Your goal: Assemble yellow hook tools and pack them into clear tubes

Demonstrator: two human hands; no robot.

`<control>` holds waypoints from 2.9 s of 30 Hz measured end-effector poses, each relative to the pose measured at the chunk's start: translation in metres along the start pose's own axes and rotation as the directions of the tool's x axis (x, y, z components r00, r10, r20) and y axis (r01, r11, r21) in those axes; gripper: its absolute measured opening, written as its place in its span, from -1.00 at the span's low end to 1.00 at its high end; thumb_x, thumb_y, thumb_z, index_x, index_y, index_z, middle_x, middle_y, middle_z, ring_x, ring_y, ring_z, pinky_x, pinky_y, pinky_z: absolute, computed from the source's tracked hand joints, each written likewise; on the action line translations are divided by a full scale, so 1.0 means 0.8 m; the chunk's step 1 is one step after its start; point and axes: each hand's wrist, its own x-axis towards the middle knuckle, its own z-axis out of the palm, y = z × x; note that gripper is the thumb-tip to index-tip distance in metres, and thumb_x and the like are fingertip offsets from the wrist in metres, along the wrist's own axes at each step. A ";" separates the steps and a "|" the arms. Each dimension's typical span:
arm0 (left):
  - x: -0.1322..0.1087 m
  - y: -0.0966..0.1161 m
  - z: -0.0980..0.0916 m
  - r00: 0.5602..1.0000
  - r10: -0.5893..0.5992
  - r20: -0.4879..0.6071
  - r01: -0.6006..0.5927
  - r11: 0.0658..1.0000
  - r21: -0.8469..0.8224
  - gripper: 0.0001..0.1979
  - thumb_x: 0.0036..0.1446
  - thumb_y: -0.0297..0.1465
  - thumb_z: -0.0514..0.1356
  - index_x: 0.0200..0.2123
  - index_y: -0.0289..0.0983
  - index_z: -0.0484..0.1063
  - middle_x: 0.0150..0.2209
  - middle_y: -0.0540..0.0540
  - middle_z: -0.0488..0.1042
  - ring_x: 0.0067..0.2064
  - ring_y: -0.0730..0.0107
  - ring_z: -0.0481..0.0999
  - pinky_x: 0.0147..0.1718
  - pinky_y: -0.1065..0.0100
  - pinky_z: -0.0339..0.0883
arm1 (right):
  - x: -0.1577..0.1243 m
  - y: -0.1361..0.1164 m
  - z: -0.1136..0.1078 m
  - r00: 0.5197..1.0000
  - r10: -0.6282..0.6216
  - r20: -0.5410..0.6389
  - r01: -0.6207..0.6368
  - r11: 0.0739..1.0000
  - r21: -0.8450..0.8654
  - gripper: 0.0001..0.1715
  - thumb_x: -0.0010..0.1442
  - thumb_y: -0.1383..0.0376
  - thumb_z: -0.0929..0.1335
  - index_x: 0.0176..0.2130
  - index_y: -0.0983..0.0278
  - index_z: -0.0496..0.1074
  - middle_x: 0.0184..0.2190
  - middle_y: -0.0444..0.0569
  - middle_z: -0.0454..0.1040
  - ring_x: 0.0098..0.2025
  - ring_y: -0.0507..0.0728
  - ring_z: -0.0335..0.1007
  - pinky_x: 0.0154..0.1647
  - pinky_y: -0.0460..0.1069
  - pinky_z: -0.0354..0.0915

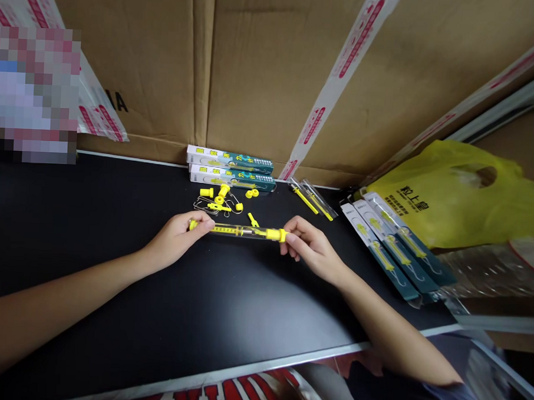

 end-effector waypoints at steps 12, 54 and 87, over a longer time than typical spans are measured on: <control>0.000 0.003 -0.001 1.000 0.019 0.015 -0.019 1.000 0.005 -0.69 0.19 -0.16 0.06 -0.46 -0.26 0.29 -0.61 0.12 0.10 -0.59 0.55 0.07 -0.60 0.45 0.00 | 0.001 -0.001 0.003 1.000 -0.007 0.022 0.006 1.000 0.026 -0.67 0.35 0.06 0.17 -0.30 0.24 0.21 -0.48 -0.13 0.40 -0.54 -0.04 0.20 -0.55 -0.13 0.21; -0.006 0.008 0.005 0.985 0.172 -0.021 -0.165 0.970 0.177 -0.78 0.07 -0.28 0.25 -0.21 -0.24 0.49 -0.24 -0.04 0.55 -0.19 0.32 0.52 -0.12 0.31 0.37 | 0.006 0.000 0.010 0.999 0.008 -0.041 0.004 0.962 0.273 -0.64 0.13 0.14 0.43 -0.18 0.27 0.29 -0.47 -0.10 0.50 -0.57 -0.03 0.33 -0.54 -0.10 0.33; -0.007 0.005 0.004 0.997 0.074 0.030 -0.075 0.997 0.028 -0.75 0.09 -0.23 0.23 -0.25 -0.24 0.31 -0.54 0.12 0.29 -0.53 0.52 0.29 -0.52 0.48 0.16 | 0.003 0.008 0.010 0.970 -0.177 -0.166 0.174 0.984 -0.036 -0.72 0.15 0.21 0.42 -0.13 0.21 0.37 -0.21 -0.01 0.42 -0.32 0.06 0.41 -0.36 -0.03 0.40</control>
